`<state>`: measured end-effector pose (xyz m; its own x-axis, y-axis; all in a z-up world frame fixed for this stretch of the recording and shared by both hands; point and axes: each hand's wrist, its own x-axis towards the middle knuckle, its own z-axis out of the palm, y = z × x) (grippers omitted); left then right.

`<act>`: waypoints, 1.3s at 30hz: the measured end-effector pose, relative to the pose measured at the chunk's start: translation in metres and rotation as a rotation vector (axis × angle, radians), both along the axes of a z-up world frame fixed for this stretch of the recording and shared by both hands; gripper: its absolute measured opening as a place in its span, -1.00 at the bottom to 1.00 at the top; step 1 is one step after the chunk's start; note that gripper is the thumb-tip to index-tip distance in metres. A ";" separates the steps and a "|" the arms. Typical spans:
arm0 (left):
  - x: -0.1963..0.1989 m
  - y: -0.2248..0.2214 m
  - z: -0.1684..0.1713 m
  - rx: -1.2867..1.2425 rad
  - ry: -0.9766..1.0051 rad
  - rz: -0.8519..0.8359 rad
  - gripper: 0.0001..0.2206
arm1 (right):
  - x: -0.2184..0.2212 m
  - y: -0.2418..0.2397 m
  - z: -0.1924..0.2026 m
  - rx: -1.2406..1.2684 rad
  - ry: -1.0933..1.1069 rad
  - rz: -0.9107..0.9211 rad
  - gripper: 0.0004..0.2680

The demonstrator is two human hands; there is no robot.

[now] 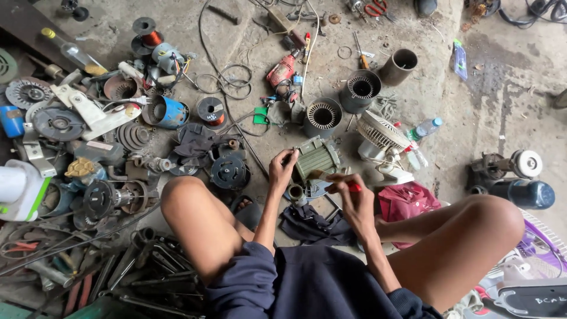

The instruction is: Inspecting and cleaning a motor housing using a brush and a small tool in a repair shop environment.

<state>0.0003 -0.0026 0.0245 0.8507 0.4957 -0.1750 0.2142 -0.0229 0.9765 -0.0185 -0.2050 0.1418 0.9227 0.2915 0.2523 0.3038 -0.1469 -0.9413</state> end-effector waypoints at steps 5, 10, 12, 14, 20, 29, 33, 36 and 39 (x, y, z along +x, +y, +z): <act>0.002 0.001 -0.010 -0.001 -0.004 0.001 -0.69 | 0.006 -0.012 0.024 0.057 -0.069 -0.139 -0.85; 0.000 0.000 -0.011 0.015 0.000 -0.003 -0.71 | -0.004 -0.001 0.012 0.362 0.173 0.058 -0.80; 0.002 0.002 -0.009 -0.003 0.012 0.005 -0.70 | -0.003 0.000 0.000 0.192 0.198 0.087 -0.85; -0.001 0.002 -0.003 0.002 0.014 0.003 -0.71 | 0.002 -0.009 0.002 0.129 0.130 0.006 -0.88; 0.003 0.002 -0.007 0.002 0.005 0.016 -0.71 | 0.004 -0.009 0.015 0.186 0.110 -0.024 -0.85; 0.000 0.003 -0.003 0.008 0.026 0.020 -0.72 | 0.007 -0.008 0.031 -0.090 -0.162 -0.135 -0.87; 0.000 0.003 -0.001 0.012 0.020 0.022 -0.72 | 0.000 -0.006 0.012 0.298 0.196 0.116 -0.80; 0.001 0.004 -0.009 0.021 0.018 0.024 -0.73 | -0.003 0.000 0.020 0.047 0.097 0.068 -0.86; 0.000 0.003 -0.009 0.021 0.022 0.018 -0.73 | 0.000 -0.005 0.029 -0.086 -0.049 -0.064 -0.90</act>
<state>0.0004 0.0002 0.0152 0.8378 0.5145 -0.1827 0.2357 -0.0390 0.9710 -0.0187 -0.2105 0.1707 0.9274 0.2551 0.2737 0.3362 -0.2474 -0.9087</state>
